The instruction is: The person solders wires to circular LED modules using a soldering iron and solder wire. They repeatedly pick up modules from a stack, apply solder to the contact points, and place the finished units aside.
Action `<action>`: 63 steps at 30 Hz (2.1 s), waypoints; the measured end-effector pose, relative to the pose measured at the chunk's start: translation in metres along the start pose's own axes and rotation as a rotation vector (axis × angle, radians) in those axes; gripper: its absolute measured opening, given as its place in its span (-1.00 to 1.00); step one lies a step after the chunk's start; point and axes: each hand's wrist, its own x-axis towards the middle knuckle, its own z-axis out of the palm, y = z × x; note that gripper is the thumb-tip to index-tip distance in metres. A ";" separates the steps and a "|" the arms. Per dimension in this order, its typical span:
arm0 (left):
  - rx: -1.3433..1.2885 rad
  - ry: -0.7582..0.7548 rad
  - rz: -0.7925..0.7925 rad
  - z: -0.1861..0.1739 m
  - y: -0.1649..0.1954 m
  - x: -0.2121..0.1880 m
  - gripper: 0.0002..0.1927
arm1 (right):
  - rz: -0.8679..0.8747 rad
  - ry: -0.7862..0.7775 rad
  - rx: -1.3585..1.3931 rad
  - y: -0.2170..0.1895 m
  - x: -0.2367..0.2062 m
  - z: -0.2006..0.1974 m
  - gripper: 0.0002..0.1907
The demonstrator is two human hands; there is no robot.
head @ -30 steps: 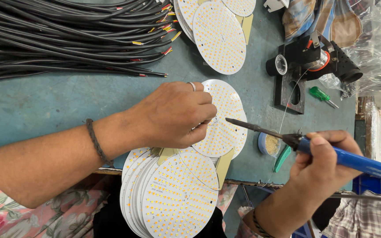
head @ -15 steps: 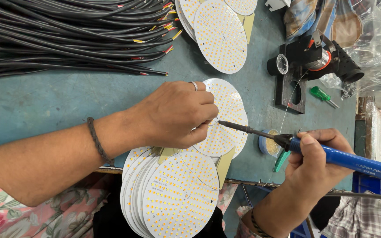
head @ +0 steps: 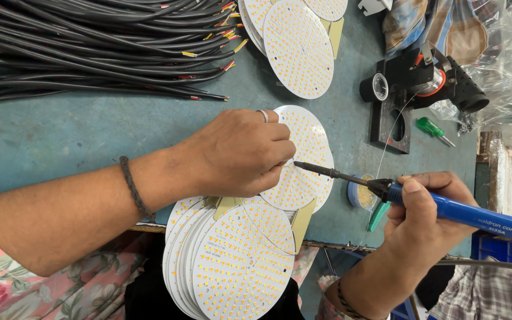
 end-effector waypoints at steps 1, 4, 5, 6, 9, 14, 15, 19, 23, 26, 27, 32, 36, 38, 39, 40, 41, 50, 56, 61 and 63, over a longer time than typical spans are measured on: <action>-0.001 -0.001 0.001 0.000 0.000 0.000 -0.86 | 0.001 0.003 0.002 -0.001 0.000 0.001 -0.83; -0.024 0.012 0.001 -0.004 0.001 0.001 -0.84 | -0.002 0.003 -0.011 -0.007 -0.001 0.007 -0.85; -0.041 0.018 -0.004 -0.005 0.001 0.001 -0.85 | 0.004 0.075 0.013 -0.009 -0.002 0.009 -0.88; -0.056 0.024 -0.009 -0.007 0.001 0.001 -0.85 | 0.010 0.147 0.038 -0.010 -0.005 0.012 -0.88; -0.058 0.009 -0.022 -0.009 0.001 0.001 -0.85 | -0.004 0.198 0.082 -0.013 -0.008 0.013 -0.86; -0.046 0.006 -0.003 -0.008 0.001 0.001 -0.85 | 0.001 0.085 0.032 -0.007 -0.003 0.006 -0.89; -0.049 0.003 -0.007 -0.008 0.001 0.001 -0.85 | 0.002 0.064 0.031 -0.005 -0.003 0.004 -0.87; -0.055 -0.006 -0.011 -0.007 0.000 -0.001 -0.84 | 0.003 0.048 0.071 0.002 -0.003 0.003 -0.87; -0.026 -0.008 -0.011 -0.005 0.000 -0.001 -0.85 | -0.008 0.019 0.064 0.003 -0.002 0.004 -0.86; -0.014 -0.014 -0.019 -0.004 0.000 -0.001 -0.84 | -0.008 0.015 0.053 0.002 -0.002 0.004 -0.84; -0.015 -0.015 -0.019 -0.004 -0.001 -0.001 -0.84 | -0.013 0.010 0.050 0.002 -0.001 0.004 -0.84; -0.001 -0.022 -0.025 -0.001 -0.002 -0.001 -0.87 | -0.011 0.001 0.033 0.000 -0.002 0.003 -0.84; 0.005 -0.020 -0.031 0.001 -0.003 -0.002 -0.87 | -0.013 -0.014 0.045 0.000 -0.002 0.004 -0.84; 0.001 -0.014 -0.032 0.001 -0.004 -0.003 -0.87 | -0.011 -0.018 0.054 0.000 -0.002 0.004 -0.83; -0.001 -0.010 -0.032 0.001 -0.004 -0.003 -0.87 | -0.005 -0.018 0.060 0.000 -0.001 0.004 -0.85; -0.003 -0.005 -0.032 0.000 -0.004 -0.004 -0.87 | 0.001 -0.017 0.065 -0.001 -0.001 0.004 -0.85; -0.001 -0.005 -0.034 0.000 -0.004 -0.003 -0.87 | 0.003 -0.017 0.063 -0.001 -0.001 0.004 -0.85; -0.069 0.104 -0.076 -0.025 0.000 0.004 -0.87 | -0.033 0.155 0.135 -0.010 -0.007 0.006 -0.88; -0.068 0.266 -0.080 -0.074 0.046 0.018 -0.87 | -0.044 0.195 0.102 -0.024 -0.023 -0.004 -0.87; -0.417 0.147 -0.268 -0.117 0.136 -0.025 -0.85 | -0.180 0.219 0.140 -0.019 -0.049 -0.018 -0.89; -0.831 -0.145 -0.303 -0.131 0.141 -0.052 -0.93 | -0.216 0.205 0.118 -0.015 -0.059 -0.029 -0.82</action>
